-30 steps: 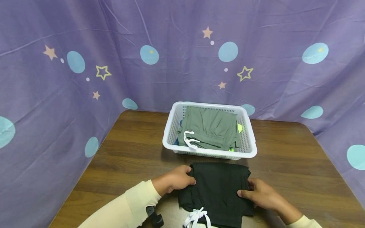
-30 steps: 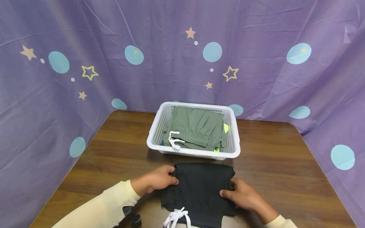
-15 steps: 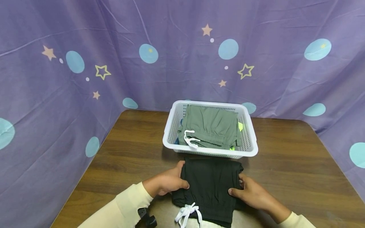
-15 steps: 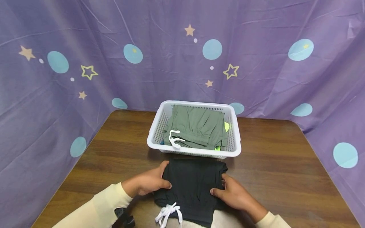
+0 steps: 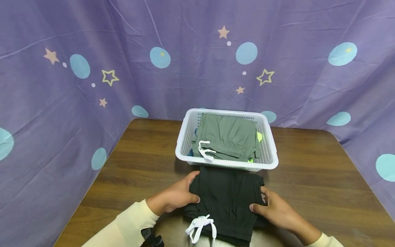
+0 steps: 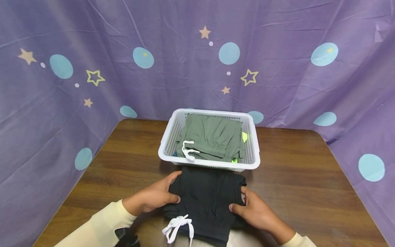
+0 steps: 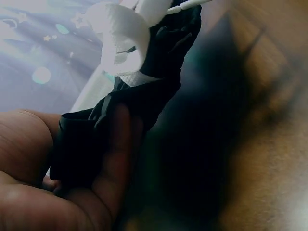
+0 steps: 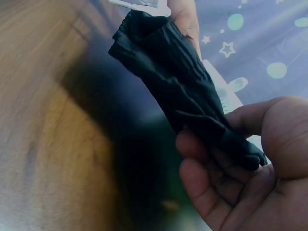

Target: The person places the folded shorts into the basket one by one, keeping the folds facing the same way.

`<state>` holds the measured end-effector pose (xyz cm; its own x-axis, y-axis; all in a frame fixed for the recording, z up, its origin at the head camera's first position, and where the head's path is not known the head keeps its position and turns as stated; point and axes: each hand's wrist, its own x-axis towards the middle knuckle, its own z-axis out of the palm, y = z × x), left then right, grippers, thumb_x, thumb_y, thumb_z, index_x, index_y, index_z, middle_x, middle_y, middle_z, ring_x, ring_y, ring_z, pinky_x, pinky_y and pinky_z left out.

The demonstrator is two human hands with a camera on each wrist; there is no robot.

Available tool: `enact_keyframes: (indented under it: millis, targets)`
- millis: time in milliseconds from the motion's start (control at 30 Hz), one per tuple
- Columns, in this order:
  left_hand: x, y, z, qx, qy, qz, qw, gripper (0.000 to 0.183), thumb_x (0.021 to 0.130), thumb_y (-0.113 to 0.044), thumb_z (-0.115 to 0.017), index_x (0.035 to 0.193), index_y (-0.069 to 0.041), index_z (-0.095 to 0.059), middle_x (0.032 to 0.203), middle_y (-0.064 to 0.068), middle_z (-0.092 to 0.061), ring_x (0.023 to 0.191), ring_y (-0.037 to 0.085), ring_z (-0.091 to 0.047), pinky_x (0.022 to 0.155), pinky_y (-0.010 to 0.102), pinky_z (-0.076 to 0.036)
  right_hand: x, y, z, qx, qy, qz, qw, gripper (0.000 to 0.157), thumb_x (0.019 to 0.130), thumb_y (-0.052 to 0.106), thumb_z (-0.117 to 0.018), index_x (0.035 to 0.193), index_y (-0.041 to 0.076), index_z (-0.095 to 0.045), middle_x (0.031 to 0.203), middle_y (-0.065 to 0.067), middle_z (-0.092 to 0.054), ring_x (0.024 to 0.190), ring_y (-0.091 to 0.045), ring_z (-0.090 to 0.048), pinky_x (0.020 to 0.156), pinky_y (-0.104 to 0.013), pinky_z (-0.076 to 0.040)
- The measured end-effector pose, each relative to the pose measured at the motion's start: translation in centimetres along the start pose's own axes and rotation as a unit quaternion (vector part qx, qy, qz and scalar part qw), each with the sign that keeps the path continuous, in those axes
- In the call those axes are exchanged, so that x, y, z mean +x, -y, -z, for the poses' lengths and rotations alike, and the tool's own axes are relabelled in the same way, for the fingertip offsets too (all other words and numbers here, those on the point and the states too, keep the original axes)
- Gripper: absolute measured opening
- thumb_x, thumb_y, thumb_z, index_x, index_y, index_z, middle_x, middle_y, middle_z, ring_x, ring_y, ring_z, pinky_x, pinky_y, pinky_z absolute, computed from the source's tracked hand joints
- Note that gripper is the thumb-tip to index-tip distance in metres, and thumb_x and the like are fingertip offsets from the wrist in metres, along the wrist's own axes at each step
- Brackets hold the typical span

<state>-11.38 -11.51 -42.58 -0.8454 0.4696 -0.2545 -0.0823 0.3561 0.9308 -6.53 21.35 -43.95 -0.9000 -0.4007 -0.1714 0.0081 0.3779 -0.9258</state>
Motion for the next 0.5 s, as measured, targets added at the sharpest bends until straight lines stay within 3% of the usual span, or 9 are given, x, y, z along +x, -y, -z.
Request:
enact_keyframes:
  millis: [167, 333, 500]
  targets:
    - [-1.1, -1.7, 0.8, 0.010, 0.006, -0.017, 0.9998, 0.088, 0.070, 0.002, -0.071, 0.145, -0.010, -0.026, 0.148, 0.020, -0.024, 0.135, 0.036, -0.019, 0.105, 0.055, -0.018, -0.8, 1.5, 0.7, 0.057, 0.027, 0.025, 0.998, 0.057, 0.088, 0.014, -0.065, 0.134, -0.002, -0.035, 0.104, -0.011, -0.067, 0.092, -0.027, -0.065, 0.076, -0.033, -0.052]
    - [-2.1, -3.3, 1.3, 0.027, 0.024, -0.027, 0.9990, 0.088, 0.074, -0.003, -0.072, 0.147, -0.013, -0.024, 0.147, 0.017, -0.026, 0.133, 0.034, -0.023, 0.105, 0.053, -0.021, -1.3, 3.1, 1.5, 0.073, 0.049, 0.051, 0.995, 0.055, 0.090, 0.010, -0.062, 0.135, 0.000, -0.034, 0.106, -0.012, -0.067, 0.094, -0.030, -0.064, 0.077, -0.036, -0.052]
    - [-2.8, -4.9, 1.7, -0.011, 0.047, -0.053, 0.9974, 0.086, 0.076, 0.004, -0.067, 0.147, -0.017, -0.024, 0.126, 0.013, -0.052, 0.111, 0.025, -0.051, 0.092, 0.040, -0.041, -1.7, 4.4, 2.1, 0.059, 0.041, 0.084, 0.994, 0.050, 0.090, 0.008, -0.061, 0.132, 0.000, -0.037, 0.100, -0.012, -0.069, 0.088, -0.030, -0.066, 0.073, -0.037, -0.053]
